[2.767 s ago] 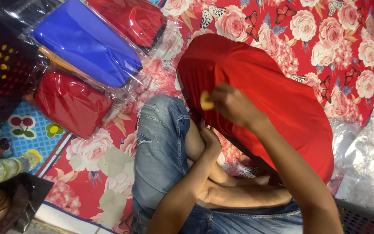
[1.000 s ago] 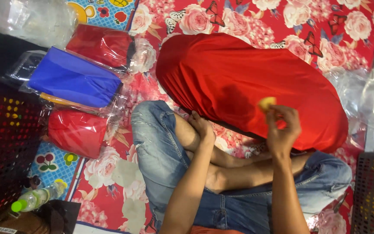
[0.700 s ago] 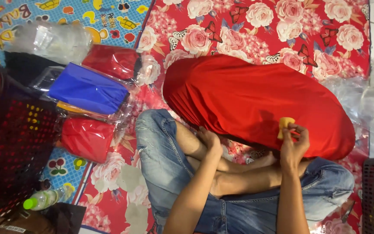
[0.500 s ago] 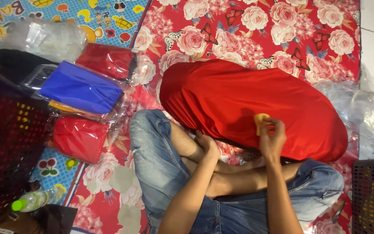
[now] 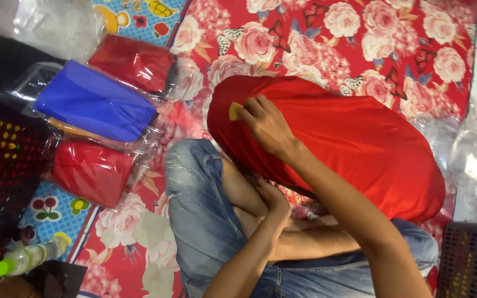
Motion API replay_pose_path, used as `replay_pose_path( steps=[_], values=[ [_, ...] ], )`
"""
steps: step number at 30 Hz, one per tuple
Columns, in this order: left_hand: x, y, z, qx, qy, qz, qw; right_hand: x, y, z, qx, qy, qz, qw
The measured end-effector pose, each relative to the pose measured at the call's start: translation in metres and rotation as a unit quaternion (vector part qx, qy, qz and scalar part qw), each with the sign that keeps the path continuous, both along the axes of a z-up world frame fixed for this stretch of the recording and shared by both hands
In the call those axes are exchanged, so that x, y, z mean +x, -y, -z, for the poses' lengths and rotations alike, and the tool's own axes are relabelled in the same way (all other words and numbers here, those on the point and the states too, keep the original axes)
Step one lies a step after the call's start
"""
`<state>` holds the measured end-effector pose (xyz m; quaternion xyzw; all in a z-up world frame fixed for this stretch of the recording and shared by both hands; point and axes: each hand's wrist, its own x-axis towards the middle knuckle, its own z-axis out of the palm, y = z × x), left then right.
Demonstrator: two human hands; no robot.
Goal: The person sits on the floor and uses a yellow sponge to wipe the surface of a red cushion cover. They then remove the red cover from the black cushion, revealing the black base, and proceed to put the red cover back on the cushion.
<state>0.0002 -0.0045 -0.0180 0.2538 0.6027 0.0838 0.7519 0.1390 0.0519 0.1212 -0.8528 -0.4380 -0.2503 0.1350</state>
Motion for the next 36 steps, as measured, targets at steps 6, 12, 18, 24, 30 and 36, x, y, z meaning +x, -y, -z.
replay_pose_path(
  steps=[6, 12, 18, 24, 30, 36],
  values=[
    [0.0, -0.014, -0.053, -0.031, 0.041, -0.001, 0.999, 0.045, -0.025, 0.024, -0.148, -0.029, -0.103, 0.983],
    [-0.005, -0.011, -0.025, 0.016, 0.033, 0.041, 0.998, 0.091, -0.031, 0.006, -0.097, -0.143, -0.148, 0.974],
    [-0.011, -0.015, -0.034, 0.062, 0.006, 0.119, 0.991, 0.192, -0.013, 0.078, -0.195, -0.126, 0.02, 0.972],
    [-0.008, -0.007, -0.022, 0.05, -0.058, 0.098, 0.992, 0.136, -0.062, 0.035, -0.098, -0.196, -0.086, 0.972],
    [-0.004, 0.005, -0.003, 0.003, -0.078, 0.009, 0.997, 0.095, -0.082, 0.039, -0.15, -0.213, -0.278, 0.925],
    [-0.01, 0.014, 0.014, -0.005, -0.072, 0.009, 0.997, 0.205, -0.06, 0.092, -0.312, -0.252, 0.004, 0.916]
  ],
)
